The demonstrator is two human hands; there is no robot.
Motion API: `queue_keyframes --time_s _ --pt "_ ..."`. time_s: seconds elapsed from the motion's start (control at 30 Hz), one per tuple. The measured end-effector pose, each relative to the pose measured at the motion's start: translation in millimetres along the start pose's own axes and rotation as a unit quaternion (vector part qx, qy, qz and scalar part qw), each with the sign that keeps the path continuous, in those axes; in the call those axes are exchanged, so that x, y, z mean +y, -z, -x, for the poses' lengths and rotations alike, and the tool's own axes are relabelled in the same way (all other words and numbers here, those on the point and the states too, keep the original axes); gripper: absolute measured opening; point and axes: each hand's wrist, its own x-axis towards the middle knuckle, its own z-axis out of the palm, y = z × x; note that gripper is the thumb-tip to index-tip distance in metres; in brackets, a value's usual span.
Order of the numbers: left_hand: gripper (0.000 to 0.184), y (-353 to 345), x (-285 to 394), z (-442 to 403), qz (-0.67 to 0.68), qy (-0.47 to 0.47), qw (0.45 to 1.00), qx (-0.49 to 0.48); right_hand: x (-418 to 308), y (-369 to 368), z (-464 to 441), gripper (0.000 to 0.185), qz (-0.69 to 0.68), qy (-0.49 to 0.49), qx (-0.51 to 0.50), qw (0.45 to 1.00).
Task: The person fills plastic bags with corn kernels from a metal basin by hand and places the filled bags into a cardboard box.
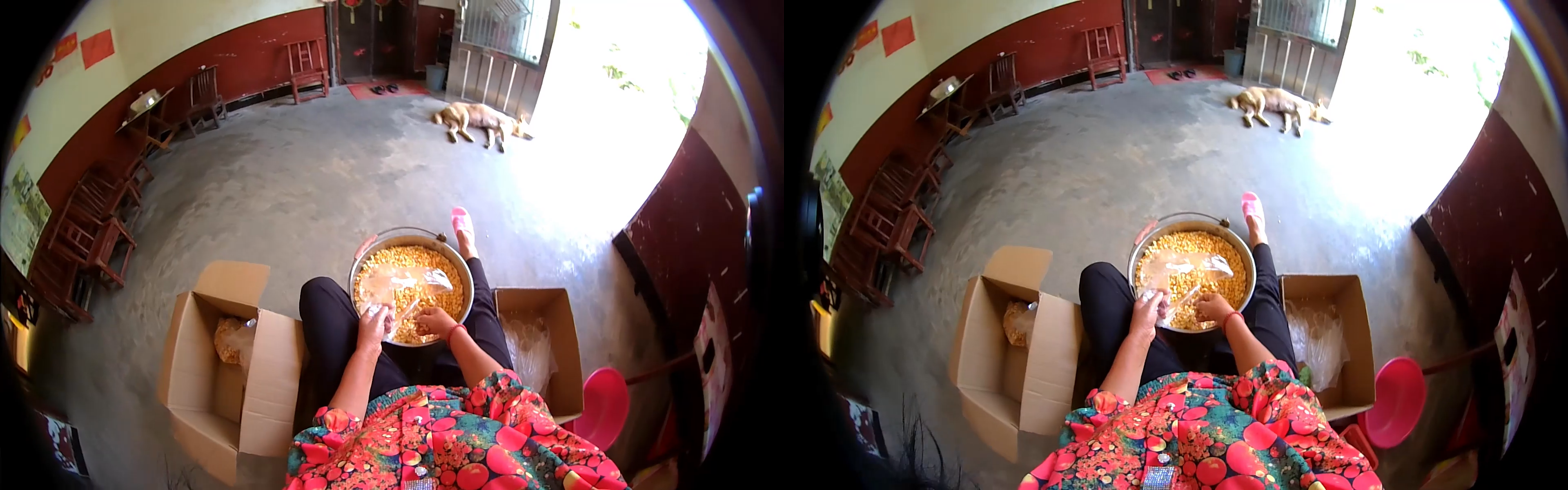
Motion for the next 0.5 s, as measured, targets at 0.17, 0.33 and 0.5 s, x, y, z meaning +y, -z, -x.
queue_keyframes --time_s 0.17,0.33,0.5 --pt "0.011 -1 -1 0 0.017 0.01 1.0 -0.001 -3 4 4 0.014 -0.108 -0.009 0.0 0.994" --pt "0.01 -1 -4 -1 0.016 0.003 1.0 0.0 -14 -1 5 0.009 -0.145 0.018 0.019 0.989" --pt "0.01 1 -7 -3 0.029 -0.004 0.999 -0.02 -49 -19 -4 0.013 0.317 0.363 0.034 0.876"
